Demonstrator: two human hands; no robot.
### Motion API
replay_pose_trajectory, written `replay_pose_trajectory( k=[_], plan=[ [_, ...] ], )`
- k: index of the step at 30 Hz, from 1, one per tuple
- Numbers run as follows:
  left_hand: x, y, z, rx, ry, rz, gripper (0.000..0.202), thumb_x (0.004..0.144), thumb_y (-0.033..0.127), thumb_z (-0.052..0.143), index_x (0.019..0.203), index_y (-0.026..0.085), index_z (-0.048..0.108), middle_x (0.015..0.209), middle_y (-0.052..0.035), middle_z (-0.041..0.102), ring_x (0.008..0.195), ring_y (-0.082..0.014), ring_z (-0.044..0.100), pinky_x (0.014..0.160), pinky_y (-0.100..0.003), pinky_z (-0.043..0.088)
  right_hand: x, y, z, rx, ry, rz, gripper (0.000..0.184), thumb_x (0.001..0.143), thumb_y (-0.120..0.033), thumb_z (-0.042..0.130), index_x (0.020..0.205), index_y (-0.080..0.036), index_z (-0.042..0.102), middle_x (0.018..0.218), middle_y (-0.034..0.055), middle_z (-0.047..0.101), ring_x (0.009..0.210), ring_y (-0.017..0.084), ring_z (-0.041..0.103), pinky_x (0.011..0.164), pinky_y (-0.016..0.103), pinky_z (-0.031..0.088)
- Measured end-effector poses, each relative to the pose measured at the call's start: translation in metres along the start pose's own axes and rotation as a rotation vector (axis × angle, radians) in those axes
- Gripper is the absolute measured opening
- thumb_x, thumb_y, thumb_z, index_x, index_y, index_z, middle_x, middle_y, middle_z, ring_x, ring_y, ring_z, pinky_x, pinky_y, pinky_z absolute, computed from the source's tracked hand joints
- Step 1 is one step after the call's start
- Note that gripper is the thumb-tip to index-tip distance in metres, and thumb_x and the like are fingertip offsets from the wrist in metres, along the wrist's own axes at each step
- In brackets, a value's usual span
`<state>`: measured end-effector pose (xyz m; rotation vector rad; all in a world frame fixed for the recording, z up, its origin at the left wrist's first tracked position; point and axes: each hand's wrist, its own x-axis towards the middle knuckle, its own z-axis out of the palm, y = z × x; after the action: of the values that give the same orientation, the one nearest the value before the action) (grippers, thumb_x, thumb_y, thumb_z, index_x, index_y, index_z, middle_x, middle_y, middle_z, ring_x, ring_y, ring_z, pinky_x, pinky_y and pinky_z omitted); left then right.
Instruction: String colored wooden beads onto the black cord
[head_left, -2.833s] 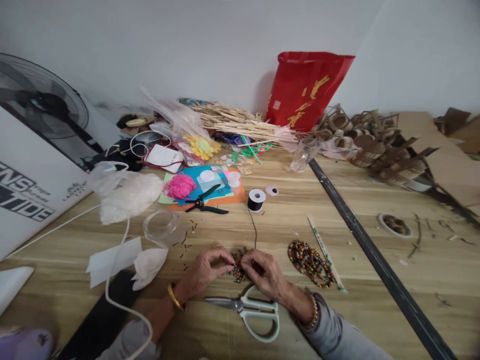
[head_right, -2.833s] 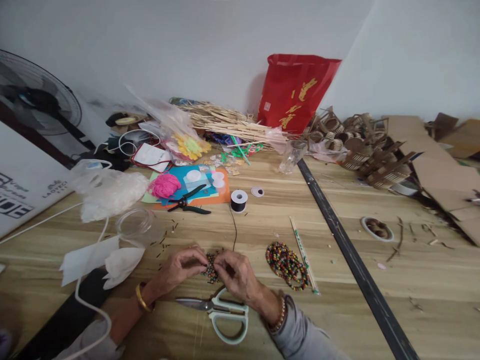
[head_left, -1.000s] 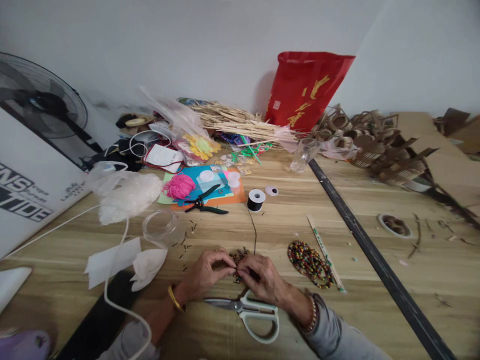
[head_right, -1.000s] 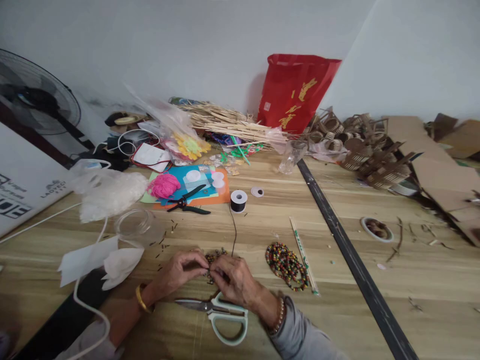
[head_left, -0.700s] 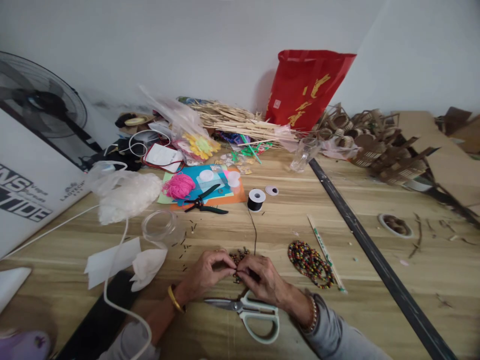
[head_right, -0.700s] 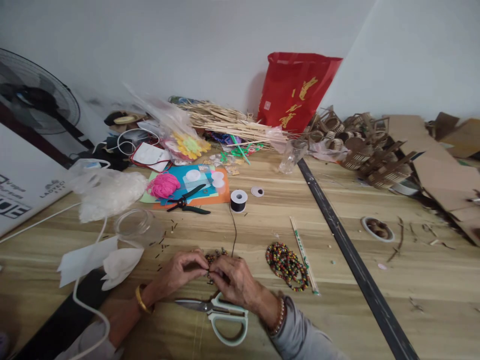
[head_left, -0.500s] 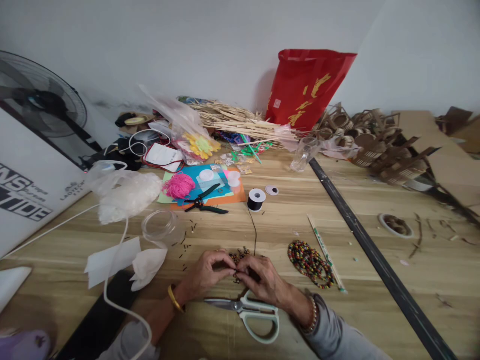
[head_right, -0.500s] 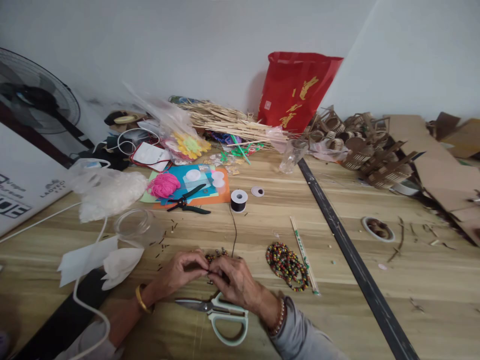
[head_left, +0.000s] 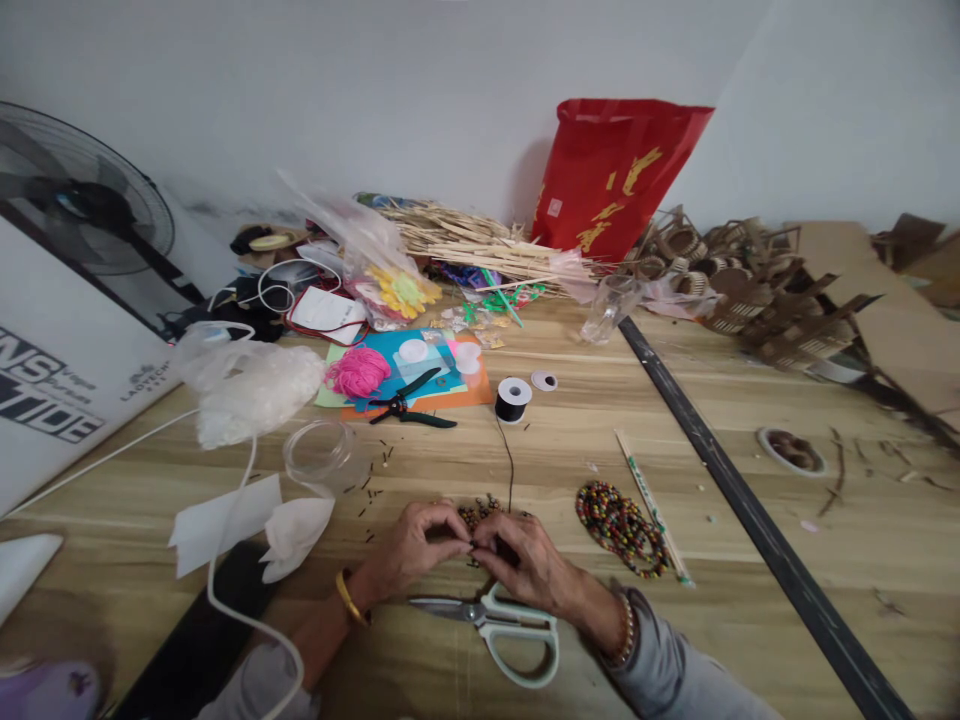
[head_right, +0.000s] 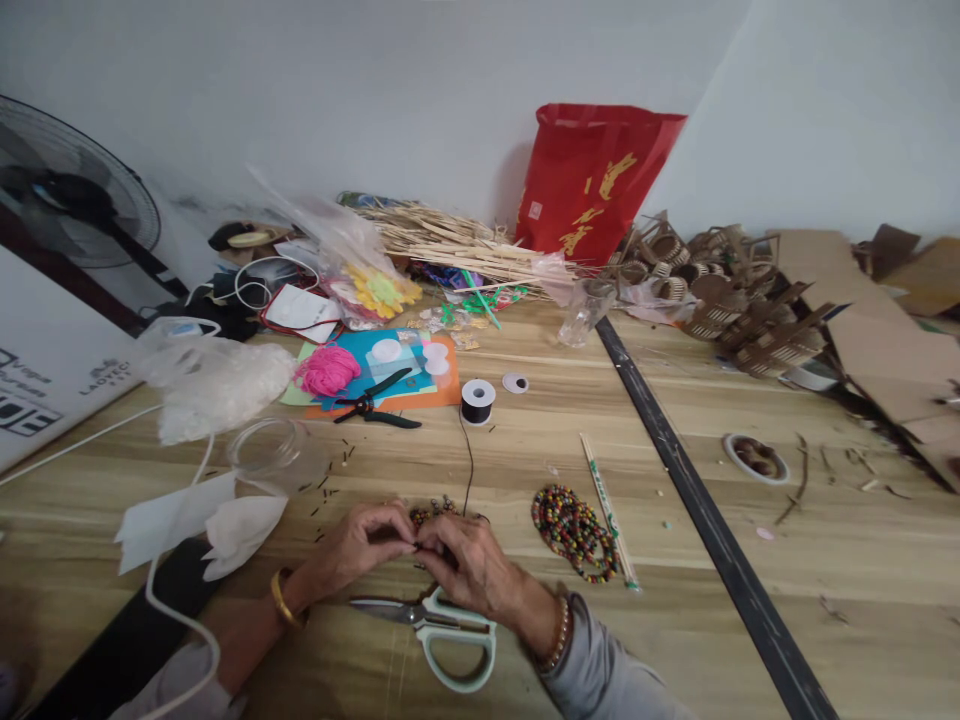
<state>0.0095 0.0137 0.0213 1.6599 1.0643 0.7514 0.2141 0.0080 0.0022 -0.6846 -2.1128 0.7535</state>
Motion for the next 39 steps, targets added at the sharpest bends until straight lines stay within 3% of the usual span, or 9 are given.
replay_pose_trajectory(
  k=[12, 20, 30, 39],
  plan=[
    [0.001, 0.006, 0.000, 0.034, -0.020, 0.058, 0.018, 0.079, 0.029, 0.068, 0.067, 0.014, 0.069, 0.070, -0.0048, 0.069, 0.070, -0.0175, 0.061, 0.073, -0.028, 0.046, 0.003, -0.002, -0.001, -0.034, -0.040, -0.022, 0.007, 0.092, -0.020, 0.051, 0.086, -0.019, 0.053, 0.073, 0.0020, 0.057, 0.065, 0.014, 0.053, 0.059, 0.023, 0.041],
    [0.001, 0.010, -0.003, 0.052, 0.004, 0.074, 0.019, 0.080, 0.030, 0.067, 0.068, 0.015, 0.068, 0.071, -0.0040, 0.068, 0.071, -0.0168, 0.060, 0.071, -0.027, 0.046, 0.005, -0.009, -0.005, -0.106, -0.053, -0.051, 0.006, 0.079, -0.018, 0.053, 0.083, -0.020, 0.048, 0.075, 0.0043, 0.056, 0.069, 0.018, 0.053, 0.061, 0.027, 0.041],
    [0.000, 0.011, 0.001, 0.033, -0.018, 0.089, 0.020, 0.080, 0.029, 0.067, 0.068, 0.014, 0.068, 0.071, -0.0047, 0.069, 0.070, -0.0168, 0.062, 0.071, -0.027, 0.046, 0.004, -0.004, -0.002, 0.007, 0.033, -0.046, 0.009, 0.092, -0.023, 0.055, 0.084, -0.019, 0.052, 0.069, 0.0018, 0.058, 0.062, 0.013, 0.054, 0.057, 0.023, 0.042],
    [0.000, 0.010, -0.001, 0.094, 0.020, 0.094, 0.020, 0.082, 0.031, 0.066, 0.070, 0.014, 0.068, 0.071, -0.0036, 0.067, 0.070, -0.0164, 0.060, 0.069, -0.027, 0.046, 0.003, 0.000, -0.002, 0.004, -0.010, -0.030, 0.010, 0.095, -0.023, 0.052, 0.091, -0.018, 0.059, 0.078, 0.0058, 0.063, 0.070, 0.015, 0.058, 0.063, 0.025, 0.046]
  ],
)
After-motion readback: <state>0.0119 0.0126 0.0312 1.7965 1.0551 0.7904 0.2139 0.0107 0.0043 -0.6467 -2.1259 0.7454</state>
